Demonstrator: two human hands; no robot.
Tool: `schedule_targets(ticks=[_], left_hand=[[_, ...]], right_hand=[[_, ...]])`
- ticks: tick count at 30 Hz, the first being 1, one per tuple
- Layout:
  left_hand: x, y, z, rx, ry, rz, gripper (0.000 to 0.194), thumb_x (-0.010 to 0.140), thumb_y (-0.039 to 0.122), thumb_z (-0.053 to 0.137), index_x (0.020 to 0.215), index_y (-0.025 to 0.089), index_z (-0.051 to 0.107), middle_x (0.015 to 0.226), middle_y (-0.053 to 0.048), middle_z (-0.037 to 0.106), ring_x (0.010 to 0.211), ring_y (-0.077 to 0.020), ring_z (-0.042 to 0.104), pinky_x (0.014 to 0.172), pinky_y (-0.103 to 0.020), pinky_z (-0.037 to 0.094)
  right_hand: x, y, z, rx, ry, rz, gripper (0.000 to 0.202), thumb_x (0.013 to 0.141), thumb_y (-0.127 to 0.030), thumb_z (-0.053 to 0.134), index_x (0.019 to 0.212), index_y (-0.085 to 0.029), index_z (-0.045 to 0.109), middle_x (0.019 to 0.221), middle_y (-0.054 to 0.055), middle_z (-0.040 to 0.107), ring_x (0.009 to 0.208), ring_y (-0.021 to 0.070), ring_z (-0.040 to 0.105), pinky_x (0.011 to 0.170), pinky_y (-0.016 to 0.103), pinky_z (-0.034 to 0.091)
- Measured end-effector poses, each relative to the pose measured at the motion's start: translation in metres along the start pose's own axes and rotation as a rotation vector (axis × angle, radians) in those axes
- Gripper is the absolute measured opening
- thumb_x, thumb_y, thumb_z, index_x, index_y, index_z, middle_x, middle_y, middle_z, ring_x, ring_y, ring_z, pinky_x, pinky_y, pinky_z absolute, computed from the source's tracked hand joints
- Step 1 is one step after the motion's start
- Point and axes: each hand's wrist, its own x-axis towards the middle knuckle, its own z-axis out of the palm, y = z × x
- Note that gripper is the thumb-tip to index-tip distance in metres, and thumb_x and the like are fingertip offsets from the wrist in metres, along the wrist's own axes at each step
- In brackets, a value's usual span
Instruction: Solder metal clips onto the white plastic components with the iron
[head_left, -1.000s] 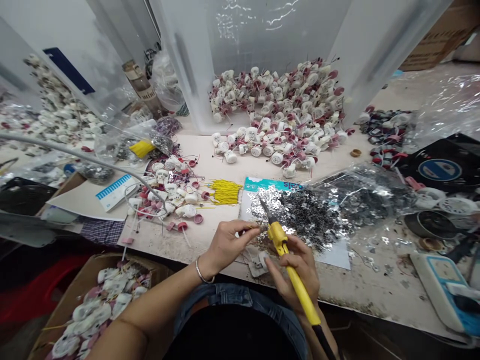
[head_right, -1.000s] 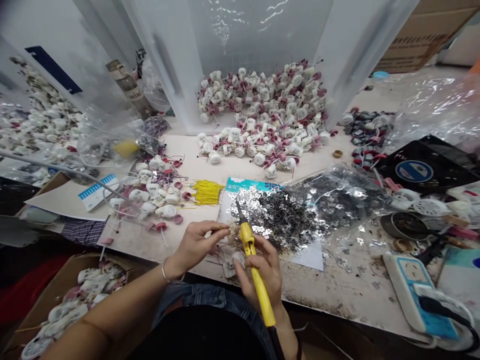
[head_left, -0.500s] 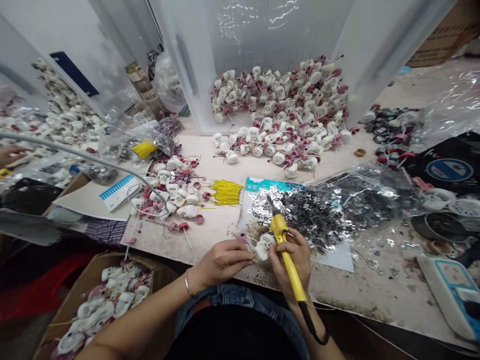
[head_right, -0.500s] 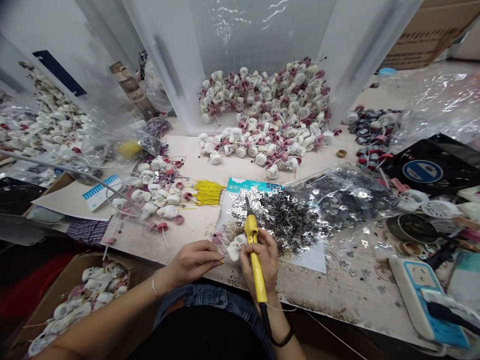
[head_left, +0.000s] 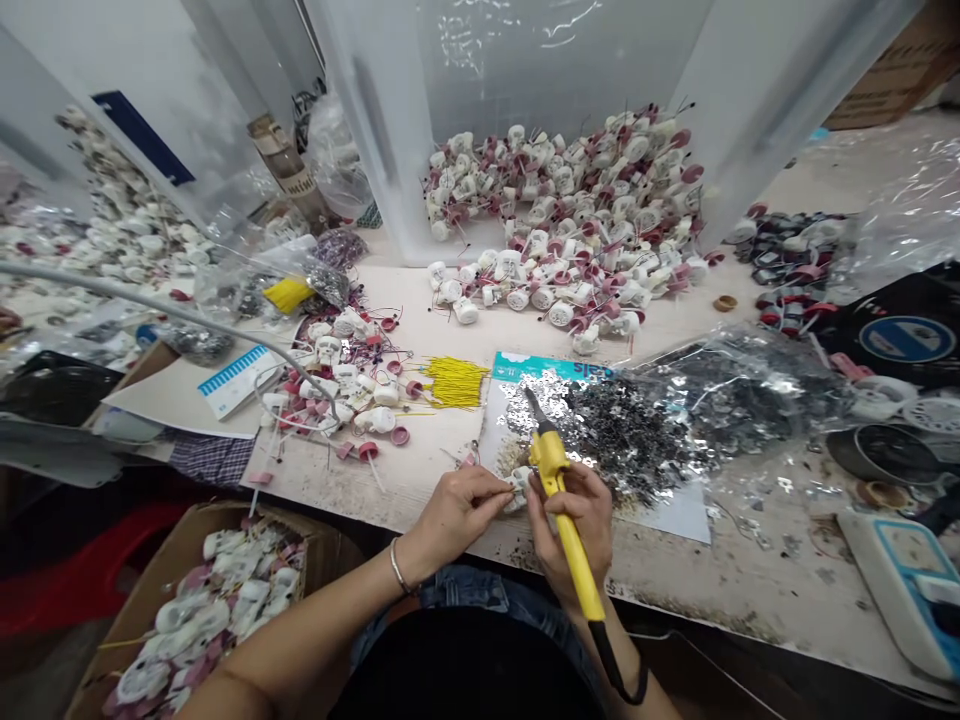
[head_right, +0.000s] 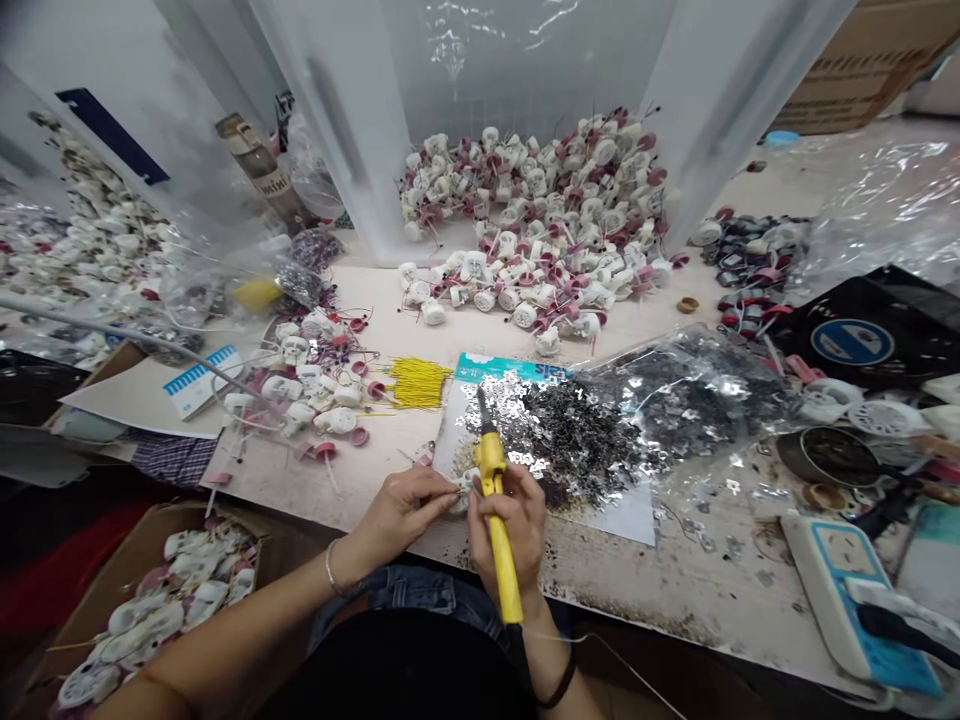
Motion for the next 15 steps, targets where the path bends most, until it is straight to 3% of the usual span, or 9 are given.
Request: schedule_targets(ticks=[4,8,12,15], left_hand=[[-0.003,0.002,0.001,0.029,-0.019,-0.047,0.014,0.085,0.016,0.06,0.081,0.016,0.073,0.074,-0.005,0.072,0.07,-0.0144,0.064,0.074,-0.026,0.05],[-0.012,-0.003,0.002,0.162,0.033,-0.002,0.016,0.085,0.018,0.058,0.084,0.016,0.074,0.1,-0.012,0.07,0.093,-0.0204,0.065,0.087,-0.033,0.052],[-0.016,-0.006,0.001,0.152,-0.003,-0.081,0.015,0.084,0.016,0.059,0.084,0.017,0.074,0.107,-0.011,0.07,0.099,-0.0211,0.067,0.091,-0.033,0.052],[-0.012,-0.004,-0.001,0.086,-0.032,-0.153,0.015,0.081,0.012,0.06,0.077,0.018,0.073,0.1,-0.007,0.072,0.092,-0.0171,0.068,0.086,-0.028,0.053]], right_hand=[[0.0,-0.005,-0.004,0.012,-0.099,-0.011,0.014,0.08,-0.008,0.061,0.073,-0.02,0.057,0.115,0.006,0.055,0.096,0.016,0.066,0.079,0.031,0.059],[-0.006,-0.005,-0.016,0.006,-0.013,0.035,0.013,0.079,-0.009,0.061,0.082,-0.02,0.056,0.116,0.007,0.056,0.104,0.0193,0.063,0.081,0.035,0.058],[-0.017,-0.006,-0.048,-0.018,-0.094,-0.101,0.038,0.077,-0.006,0.061,0.112,-0.02,0.059,0.115,0.009,0.063,0.106,0.0233,0.064,0.081,0.037,0.059],[-0.021,-0.017,-0.078,-0.085,-0.264,-0.196,0.04,0.079,-0.005,0.057,0.116,-0.019,0.061,0.119,0.01,0.064,0.106,0.0247,0.066,0.082,0.037,0.061]])
